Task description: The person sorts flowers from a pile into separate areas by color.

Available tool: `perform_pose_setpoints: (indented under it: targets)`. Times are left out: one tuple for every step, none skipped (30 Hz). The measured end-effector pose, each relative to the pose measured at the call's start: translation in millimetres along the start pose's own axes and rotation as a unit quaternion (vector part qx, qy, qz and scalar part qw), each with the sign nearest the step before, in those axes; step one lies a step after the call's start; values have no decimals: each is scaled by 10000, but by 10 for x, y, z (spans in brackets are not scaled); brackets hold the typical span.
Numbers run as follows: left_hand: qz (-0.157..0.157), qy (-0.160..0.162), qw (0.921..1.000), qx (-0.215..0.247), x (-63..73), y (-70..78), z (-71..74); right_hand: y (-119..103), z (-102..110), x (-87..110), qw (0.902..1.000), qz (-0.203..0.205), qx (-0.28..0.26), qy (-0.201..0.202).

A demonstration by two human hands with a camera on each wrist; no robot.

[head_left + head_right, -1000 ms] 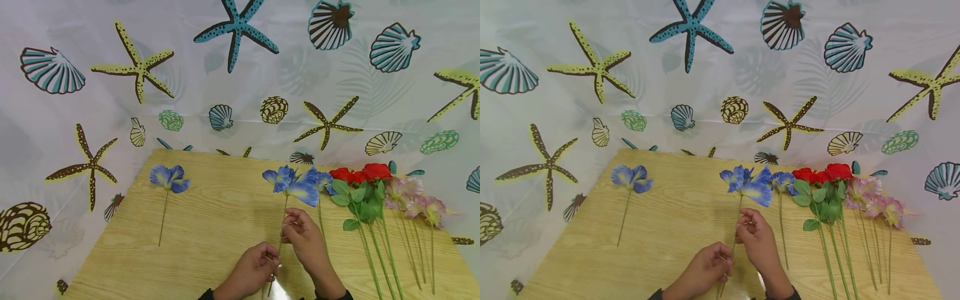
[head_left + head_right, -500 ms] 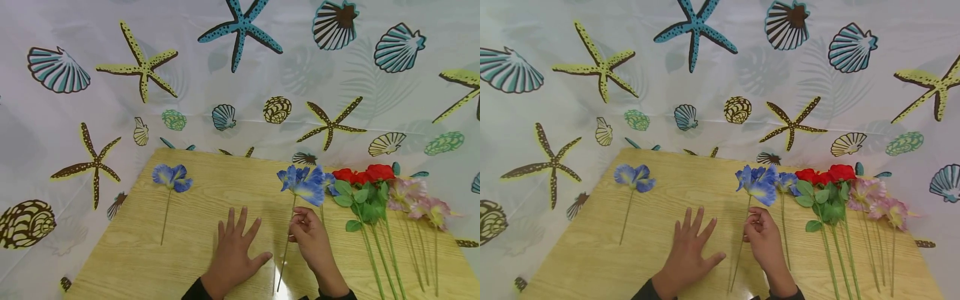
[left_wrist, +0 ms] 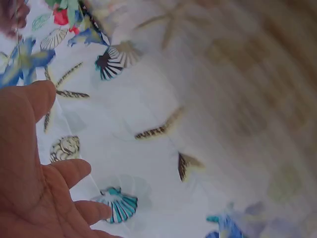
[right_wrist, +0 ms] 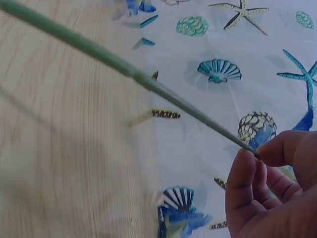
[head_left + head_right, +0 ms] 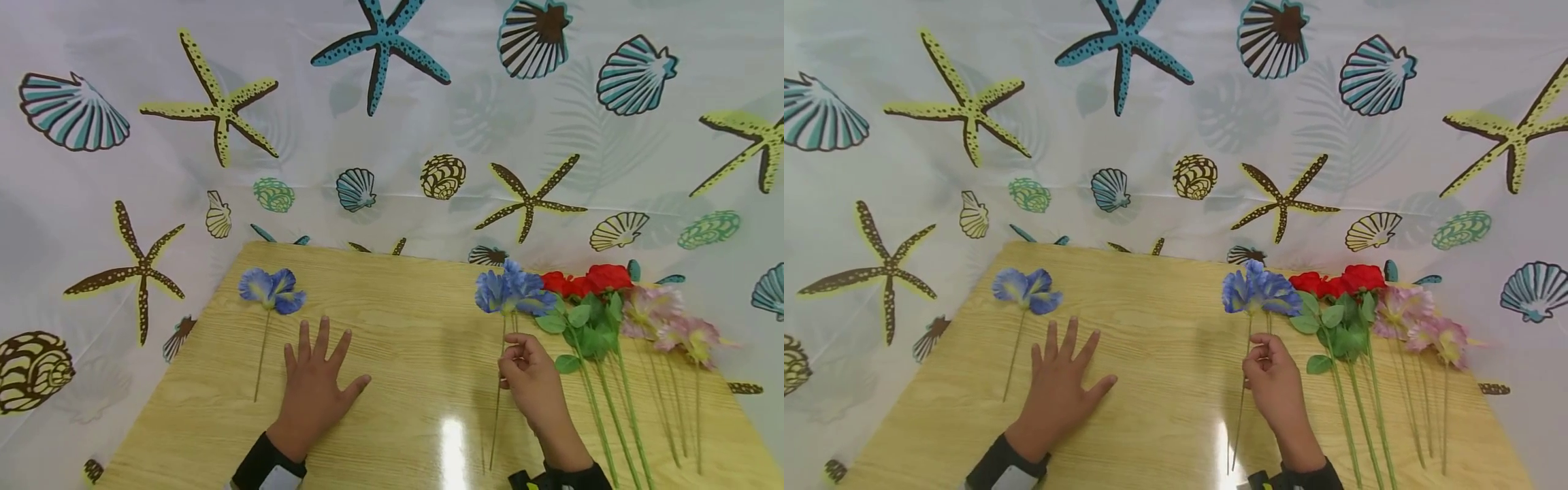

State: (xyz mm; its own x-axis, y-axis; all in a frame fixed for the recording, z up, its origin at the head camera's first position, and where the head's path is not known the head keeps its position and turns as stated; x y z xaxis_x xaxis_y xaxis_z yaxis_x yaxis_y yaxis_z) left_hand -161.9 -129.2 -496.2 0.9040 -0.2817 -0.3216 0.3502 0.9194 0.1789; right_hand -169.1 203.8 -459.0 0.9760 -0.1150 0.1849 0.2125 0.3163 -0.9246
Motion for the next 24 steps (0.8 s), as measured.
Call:
perform_pose_setpoints:
  targets:
    - [29, 25, 10000, -43, 2, -57, 12, 16, 38, -22, 9999, -10, 115, 16]
    - [54, 31, 10000, -78, 2, -114, 20, 34, 79, -47, 9997, -5, 233, 32]
    - [65, 43, 9999, -121, 0, -168, 29, 53, 125, -76, 9994, -4, 340, 62]
    - [85, 24, 9998, -169, 1, -220, 33, 71, 175, -109, 9987, 15, 499, 113]
    - [106, 1, 9997, -237, 2, -270, 33, 90, 225, -141, 9978, 45, 633, 169]
    - [134, -29, 9995, -283, 4, -320, 33, 106, 275, -174, 9967, 69, 771, 225]
    - [169, -51, 9995, -280, 6, -368, 34, 120, 324, -208, 9950, 112, 943, 303]
    - [218, -68, 9994, -276, 7, -414, 39, 132, 370, -242, 9931, 160, 1103, 377]
    - [272, -65, 9992, -276, 8, -460, 45, 143, 411, -275, 9912, 188, 1233, 443]
    - [341, -58, 9991, -261, 8, -507, 49, 151, 450, -308, 9891, 211, 1367, 497]
    - [425, -22, 9988, -239, 6, -552, 58, 160, 482, -336, 9878, 215, 1453, 523]
    - [526, 8, 9984, -204, 5, -598, 67, 168, 508, -362, 9865, 214, 1531, 548]
    - [631, 57, 9979, -160, 4, -642, 78, 174, 530, -388, 9852, 214, 1600, 569]
    - [745, 95, 9971, -147, 4, -685, 90, 180, 545, -410, 9844, 205, 1650, 569]
    - [860, 115, 9961, -146, 5, -728, 100, 188, 556, -431, 9843, 183, 1669, 551]
    - [991, 108, 9949, -147, 10, -765, 108, 195, 563, -451, 9834, 171, 1719, 555]
    - [1122, 88, 9935, -144, 17, -796, 120, 204, 566, -472, 9829, 156, 1747, 553]
    - [1259, 39, 9919, -143, 27, -821, 129, 213, 566, -493, 9826, 142, 1764, 556]
    - [1378, -11, 9903, -161, 37, -841, 138, 222, 562, -516, 9825, 121, 1775, 547]
    - [1478, -67, 9888, -194, 49, -855, 148, 232, 558, -539, 9827, 96, 1770, 537]
    - [1561, -111, 9874, -242, 61, -864, 160, 244, 552, -562, 9829, 58, 1762, 527]
    - [1610, -145, 9864, -293, 74, -871, 169, 259, 543, -587, 9829, 14, 1768, 519]
    - [1618, -156, 9859, -386, 85, -874, 178, 272, 532, -609, 9833, -41, 1753, 490]
    - [1568, -177, 9861, -520, 92, -875, 185, 284, 521, -629, 9832, -91, 1762, 471]
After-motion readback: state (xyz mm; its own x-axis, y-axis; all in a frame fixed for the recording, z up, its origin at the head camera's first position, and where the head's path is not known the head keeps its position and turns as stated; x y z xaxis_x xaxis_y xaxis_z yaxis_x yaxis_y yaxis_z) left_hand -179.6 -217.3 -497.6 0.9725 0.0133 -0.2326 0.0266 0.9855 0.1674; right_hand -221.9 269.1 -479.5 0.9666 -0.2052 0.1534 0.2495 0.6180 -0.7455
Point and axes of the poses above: each hand's wrist, its own x-axis away from the middle knuckle, its own z-axis out of the back of the hand, y = z × x, the point moved 4 cm from there along -x, towards the middle knuckle, and after that the axes turned 6 degrees about -z, right-handed, at the moved point
